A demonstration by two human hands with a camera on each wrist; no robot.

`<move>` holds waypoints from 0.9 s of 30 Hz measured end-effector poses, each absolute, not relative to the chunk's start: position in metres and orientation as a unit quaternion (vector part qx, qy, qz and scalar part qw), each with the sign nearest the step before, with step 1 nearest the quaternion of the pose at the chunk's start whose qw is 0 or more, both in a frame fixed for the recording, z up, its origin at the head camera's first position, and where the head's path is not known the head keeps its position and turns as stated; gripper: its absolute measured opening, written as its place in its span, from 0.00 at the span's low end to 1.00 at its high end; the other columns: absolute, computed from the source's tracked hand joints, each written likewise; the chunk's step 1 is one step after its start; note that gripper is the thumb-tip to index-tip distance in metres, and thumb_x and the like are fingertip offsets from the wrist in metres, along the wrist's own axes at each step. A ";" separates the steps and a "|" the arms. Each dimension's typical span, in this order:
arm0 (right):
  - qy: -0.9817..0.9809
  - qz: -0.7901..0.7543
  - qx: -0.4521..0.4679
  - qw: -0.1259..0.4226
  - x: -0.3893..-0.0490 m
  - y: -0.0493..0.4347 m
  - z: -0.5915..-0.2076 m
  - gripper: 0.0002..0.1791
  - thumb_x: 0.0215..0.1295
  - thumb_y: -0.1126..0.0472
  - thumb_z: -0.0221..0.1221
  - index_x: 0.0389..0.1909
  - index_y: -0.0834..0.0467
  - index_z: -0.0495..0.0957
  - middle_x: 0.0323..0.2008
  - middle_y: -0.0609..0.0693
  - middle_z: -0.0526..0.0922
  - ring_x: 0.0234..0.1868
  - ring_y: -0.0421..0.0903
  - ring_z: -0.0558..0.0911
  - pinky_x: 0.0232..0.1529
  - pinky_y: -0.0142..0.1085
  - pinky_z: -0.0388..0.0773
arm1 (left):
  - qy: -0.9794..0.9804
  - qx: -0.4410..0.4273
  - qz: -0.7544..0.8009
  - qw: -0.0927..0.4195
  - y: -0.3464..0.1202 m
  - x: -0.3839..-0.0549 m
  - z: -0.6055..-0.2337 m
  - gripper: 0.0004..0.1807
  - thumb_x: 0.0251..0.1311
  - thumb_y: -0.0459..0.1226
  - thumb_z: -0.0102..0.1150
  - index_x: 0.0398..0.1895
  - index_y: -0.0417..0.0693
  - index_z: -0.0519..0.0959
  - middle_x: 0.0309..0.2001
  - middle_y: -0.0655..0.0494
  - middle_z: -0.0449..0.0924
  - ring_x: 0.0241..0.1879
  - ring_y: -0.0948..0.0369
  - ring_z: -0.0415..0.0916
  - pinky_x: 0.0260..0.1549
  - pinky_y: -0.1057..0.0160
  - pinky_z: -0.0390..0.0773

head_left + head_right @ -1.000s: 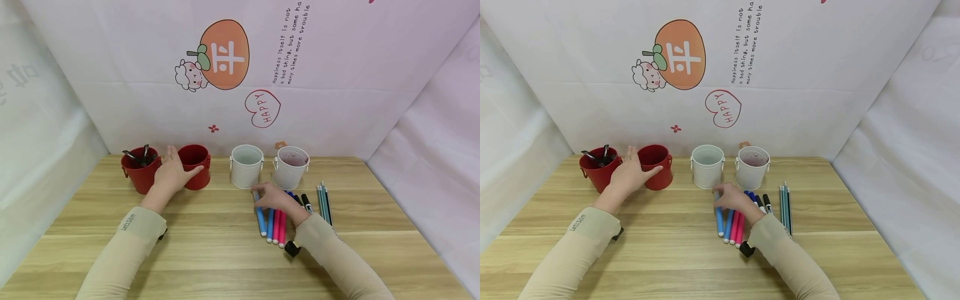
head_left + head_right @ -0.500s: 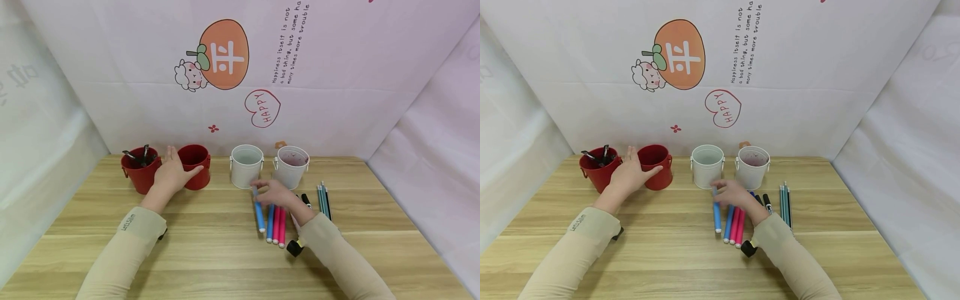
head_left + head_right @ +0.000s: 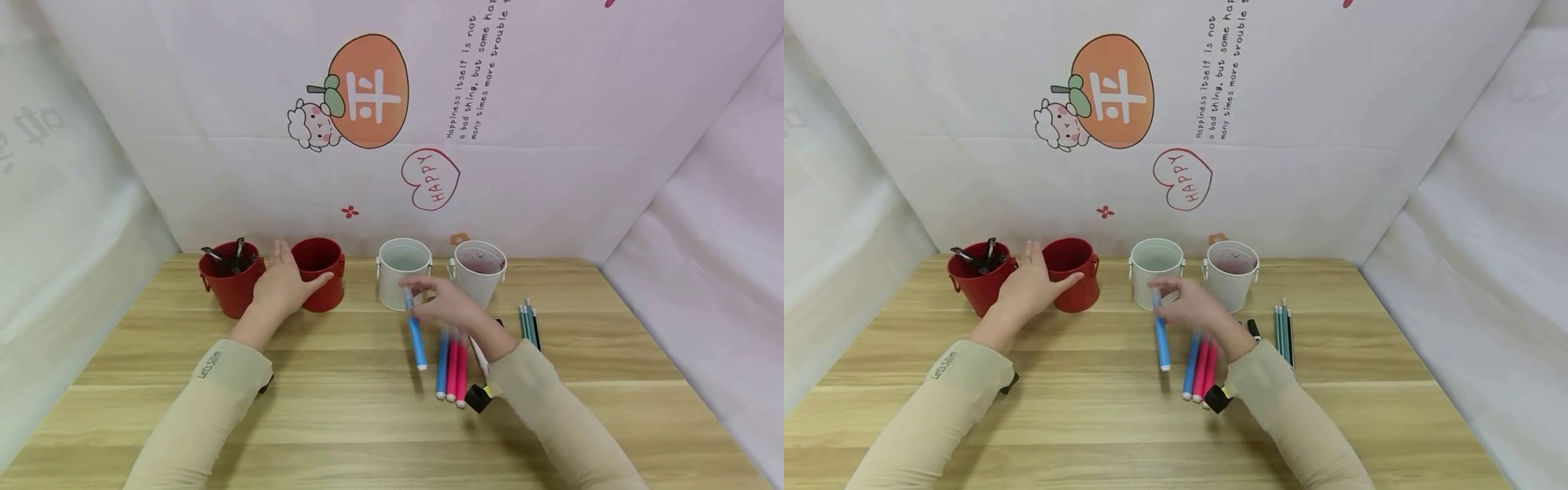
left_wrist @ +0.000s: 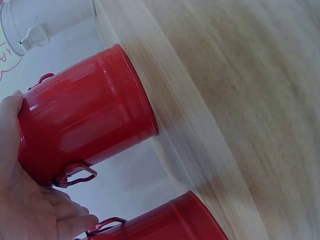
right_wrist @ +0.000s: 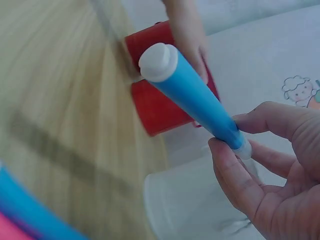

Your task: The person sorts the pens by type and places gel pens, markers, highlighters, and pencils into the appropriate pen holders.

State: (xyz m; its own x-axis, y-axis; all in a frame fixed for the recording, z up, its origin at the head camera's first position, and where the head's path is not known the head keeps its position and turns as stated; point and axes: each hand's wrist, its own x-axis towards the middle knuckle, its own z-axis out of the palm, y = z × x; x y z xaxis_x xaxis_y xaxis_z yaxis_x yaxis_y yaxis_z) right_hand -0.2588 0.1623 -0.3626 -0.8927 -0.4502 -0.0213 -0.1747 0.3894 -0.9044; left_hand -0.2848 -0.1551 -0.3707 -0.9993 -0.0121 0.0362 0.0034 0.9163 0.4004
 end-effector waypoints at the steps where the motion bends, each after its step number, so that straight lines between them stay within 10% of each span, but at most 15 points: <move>1: 0.819 -0.523 -0.193 0.132 -0.260 0.161 -0.360 0.31 0.60 0.71 0.64 0.67 0.64 0.75 0.50 0.61 0.78 0.35 0.46 0.81 0.39 0.36 0.82 | -0.978 0.002 -0.205 0.019 -0.155 -0.285 -0.371 0.66 0.64 0.67 0.55 0.78 0.25 0.34 0.80 0.30 0.32 0.77 0.32 0.40 0.52 0.36 0.79; 27: 0.768 -0.606 -0.183 0.100 -0.295 0.110 -0.308 0.33 0.67 0.73 0.63 0.72 0.56 0.71 0.56 0.61 0.73 0.48 0.54 0.82 0.49 0.43 0.85 | -0.978 0.002 -0.210 0.019 -0.155 -0.285 -0.370 0.65 0.64 0.66 0.56 0.79 0.26 0.35 0.80 0.31 0.32 0.78 0.33 0.38 0.53 0.37 0.79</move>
State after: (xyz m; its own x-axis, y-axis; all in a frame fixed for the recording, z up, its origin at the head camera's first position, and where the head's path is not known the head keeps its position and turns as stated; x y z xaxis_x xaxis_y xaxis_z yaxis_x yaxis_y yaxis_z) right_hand -0.2946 0.1100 -0.3080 -0.9127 -0.4028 0.0683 -0.1601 0.1990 -0.9668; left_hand -0.2846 -0.1546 -0.3700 -0.9993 -0.0126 0.0352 0.0030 0.9118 0.4106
